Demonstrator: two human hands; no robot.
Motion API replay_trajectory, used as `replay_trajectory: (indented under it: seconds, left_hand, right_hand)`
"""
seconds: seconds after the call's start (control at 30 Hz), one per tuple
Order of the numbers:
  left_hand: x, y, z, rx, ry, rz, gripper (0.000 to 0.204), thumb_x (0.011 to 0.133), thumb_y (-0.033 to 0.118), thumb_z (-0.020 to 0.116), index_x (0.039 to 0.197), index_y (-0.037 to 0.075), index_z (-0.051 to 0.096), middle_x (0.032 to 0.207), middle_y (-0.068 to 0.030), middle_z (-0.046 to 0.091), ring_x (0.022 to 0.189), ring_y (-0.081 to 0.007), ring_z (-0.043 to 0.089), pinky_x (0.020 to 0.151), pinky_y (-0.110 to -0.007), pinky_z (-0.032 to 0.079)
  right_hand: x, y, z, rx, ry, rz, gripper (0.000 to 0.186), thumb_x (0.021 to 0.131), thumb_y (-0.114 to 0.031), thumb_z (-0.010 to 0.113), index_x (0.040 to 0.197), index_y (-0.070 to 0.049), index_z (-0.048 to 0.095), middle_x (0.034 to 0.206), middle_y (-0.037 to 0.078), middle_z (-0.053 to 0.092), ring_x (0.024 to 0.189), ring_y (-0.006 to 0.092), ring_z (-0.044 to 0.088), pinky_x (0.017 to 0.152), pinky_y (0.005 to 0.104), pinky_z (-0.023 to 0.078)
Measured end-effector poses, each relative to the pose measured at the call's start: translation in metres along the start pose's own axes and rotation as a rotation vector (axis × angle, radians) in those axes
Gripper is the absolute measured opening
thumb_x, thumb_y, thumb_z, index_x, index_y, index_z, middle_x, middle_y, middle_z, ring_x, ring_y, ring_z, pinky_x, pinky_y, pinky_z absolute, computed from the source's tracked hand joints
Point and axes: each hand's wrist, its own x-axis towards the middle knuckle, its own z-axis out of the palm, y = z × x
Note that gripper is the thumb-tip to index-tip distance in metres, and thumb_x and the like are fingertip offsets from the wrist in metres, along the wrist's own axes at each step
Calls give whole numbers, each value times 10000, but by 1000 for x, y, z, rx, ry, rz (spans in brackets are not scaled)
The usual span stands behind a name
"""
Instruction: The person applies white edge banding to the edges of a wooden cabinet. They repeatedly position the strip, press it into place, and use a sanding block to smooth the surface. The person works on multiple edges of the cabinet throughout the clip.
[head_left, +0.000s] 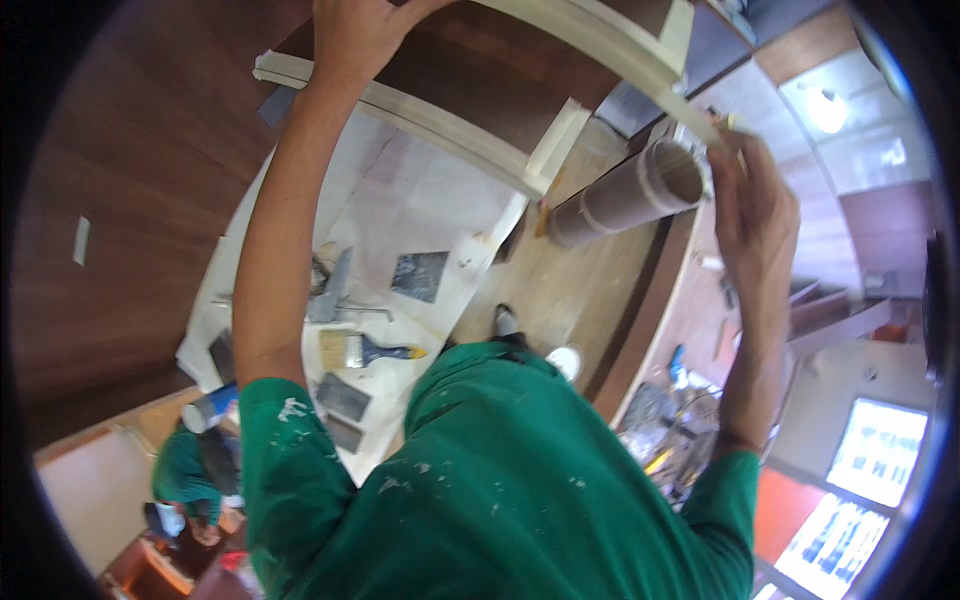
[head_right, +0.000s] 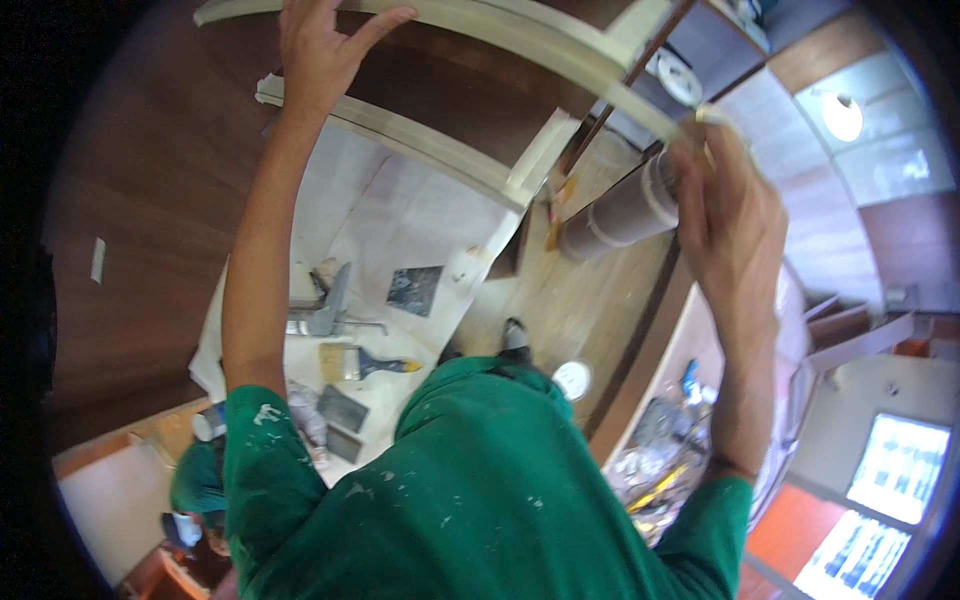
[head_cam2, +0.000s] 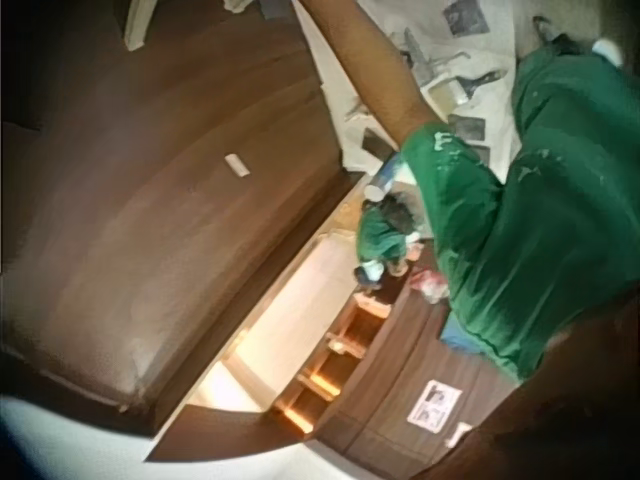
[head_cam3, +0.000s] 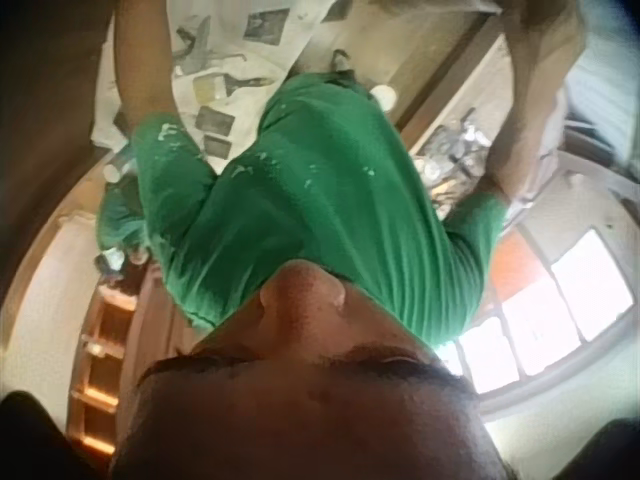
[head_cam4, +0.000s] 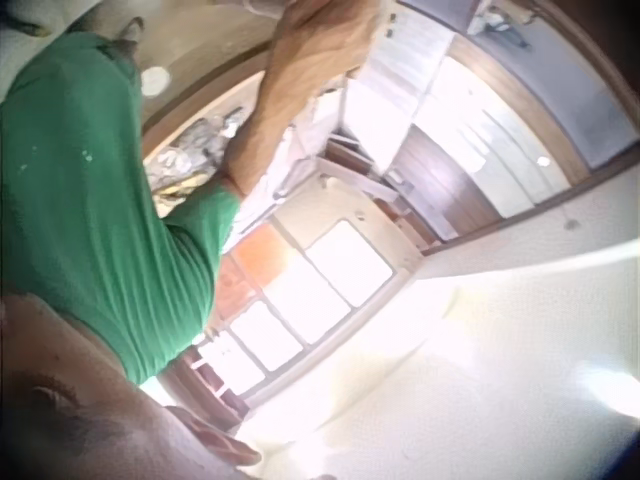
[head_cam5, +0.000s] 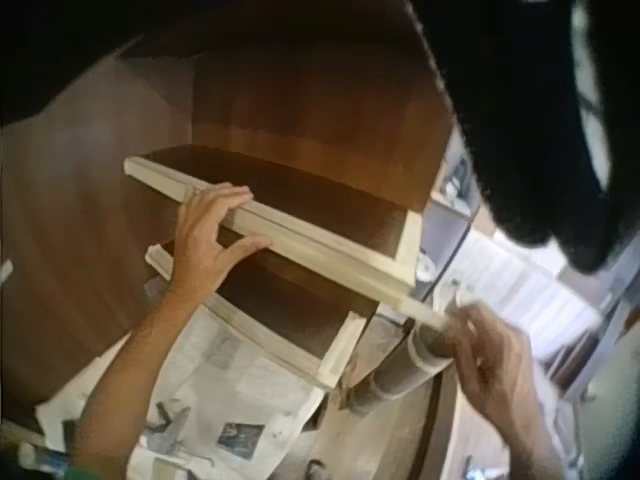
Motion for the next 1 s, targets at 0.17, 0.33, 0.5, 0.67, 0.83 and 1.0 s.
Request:
replay_trajectory:
  seconds: [0.17, 0.33, 0.5, 0.67, 0.83, 1.0]
  left_hand:
    - [2, -10, -1, -83, 23, 9, 493, 854, 379, 819, 1218, 76, 682, 1270, -99, 676, 1287, -317, 554, 1130, -520, 340]
    - [-8, -22, 9, -179, 126, 9, 428, 924, 403, 737, 1203, 81, 692, 1223, -90, 673, 1249, -270, 573, 1157, -527, 328]
    - [-11, -41, 16, -213, 232, 37, 449, 938, 458, 710, 1157, 66, 692, 1141, -93, 662, 1190, -258, 592, 1199, -552, 299]
    - [-12, -45, 22, -232, 327, 18, 481, 922, 519, 705, 1061, 58, 705, 1067, -84, 657, 1135, -259, 604, 1232, -606, 240]
    - [-15, -53, 19, -289, 346, -20, 498, 939, 553, 678, 1028, 64, 714, 1023, -80, 656, 1110, -259, 605, 1236, -617, 227]
    - [-15, -53, 19, -283, 340, -43, 543, 943, 580, 659, 1057, 52, 713, 1076, -108, 656, 1181, -264, 588, 1243, -618, 217]
  right_hand:
    - [2, -12, -7, -1, -39, 20, 174, 1012, -97, 622, 1150, 6, 640, 894, 212, 689, 717, 324, 688, 659, 364, 530]
    - [6, -21, -12, 4, -96, 54, 158, 1037, -107, 592, 1097, 36, 624, 820, 139, 670, 649, 121, 563, 586, 300, 462]
    - [1, -29, -12, -31, -93, 56, 187, 1048, -171, 603, 1070, 14, 625, 743, 30, 523, 643, 87, 457, 573, 270, 372]
    - [-2, -25, -28, -5, -115, 115, 161, 1018, -136, 643, 1079, 13, 631, 747, 17, 556, 631, 76, 489, 581, 251, 393]
    - [-16, -54, -43, 123, -109, 145, 157, 1011, -124, 657, 1067, 15, 610, 781, 14, 535, 647, 67, 453, 581, 236, 353]
    - [-13, -58, -45, 57, -83, 123, 174, 1010, -123, 659, 1087, 27, 615, 792, 24, 571, 658, 71, 478, 586, 231, 365]
